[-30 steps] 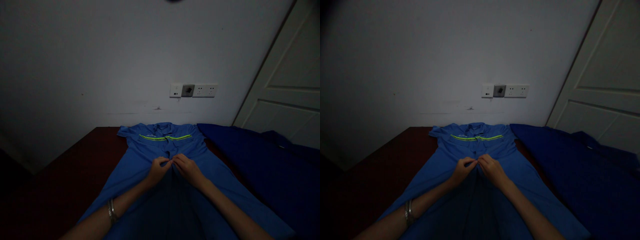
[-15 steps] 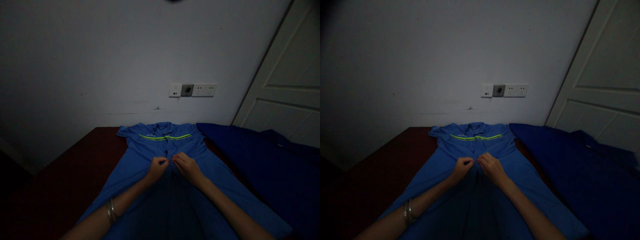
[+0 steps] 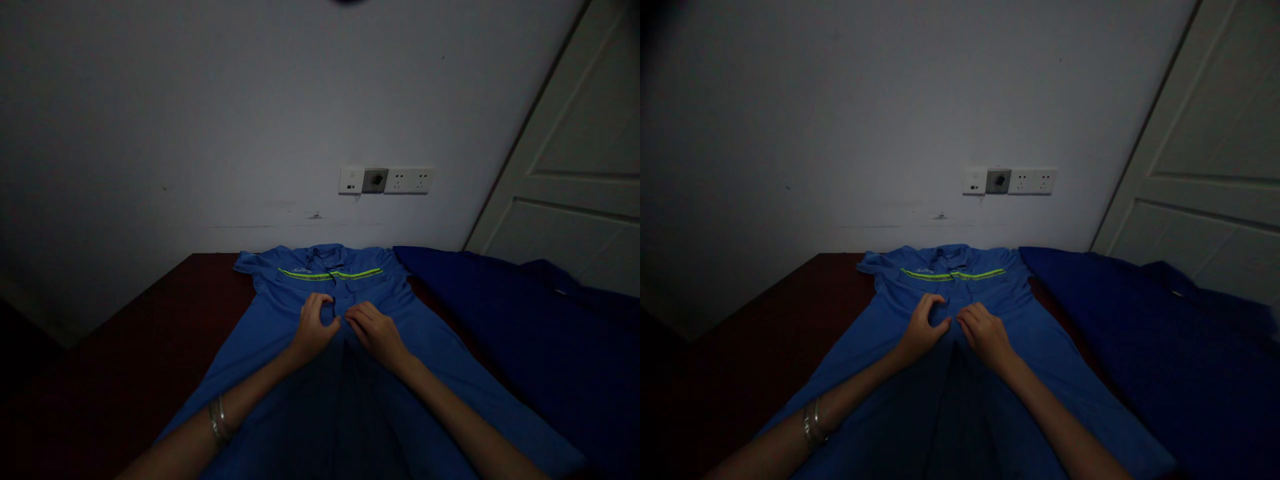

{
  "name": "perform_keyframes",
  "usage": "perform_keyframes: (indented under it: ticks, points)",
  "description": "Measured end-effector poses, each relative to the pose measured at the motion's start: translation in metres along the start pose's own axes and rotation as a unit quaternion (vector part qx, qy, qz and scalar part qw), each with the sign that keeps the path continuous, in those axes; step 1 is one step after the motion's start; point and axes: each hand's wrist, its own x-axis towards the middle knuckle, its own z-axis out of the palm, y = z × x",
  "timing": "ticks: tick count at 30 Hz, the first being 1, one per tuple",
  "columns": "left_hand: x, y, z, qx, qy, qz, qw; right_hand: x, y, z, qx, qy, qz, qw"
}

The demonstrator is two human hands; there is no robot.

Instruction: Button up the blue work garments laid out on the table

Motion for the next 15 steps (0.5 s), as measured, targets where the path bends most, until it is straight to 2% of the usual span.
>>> perform_keyframes:
  ticks: [2,3,5,8,15]
  points:
    - [-0.001,0.001,-0.001,0.031,-0.037,0.067,0.997,0.0,0.0,0.001,-0.008,-0.001,-0.001,1.0]
    - [-0.001,0.001,-0.001,0.044,-0.064,0.08,0.994,0.0,0.0,0.001,-0.011,0.0,-0.001,1.0]
    - [-0.002,-0.002,0.001,0.065,-0.108,0.067,0.99,-0.001,0.001,0.003,-0.018,0.003,-0.005,1.0]
    - [-0.002,-0.006,0.005,0.08,-0.141,0.033,0.986,-0.001,0.003,0.006,-0.033,0.009,-0.015,0.999]
    - [0.001,-0.014,0.01,0.081,-0.118,0.016,0.99,-0.001,0.004,0.007,-0.069,0.014,-0.031,0.997]
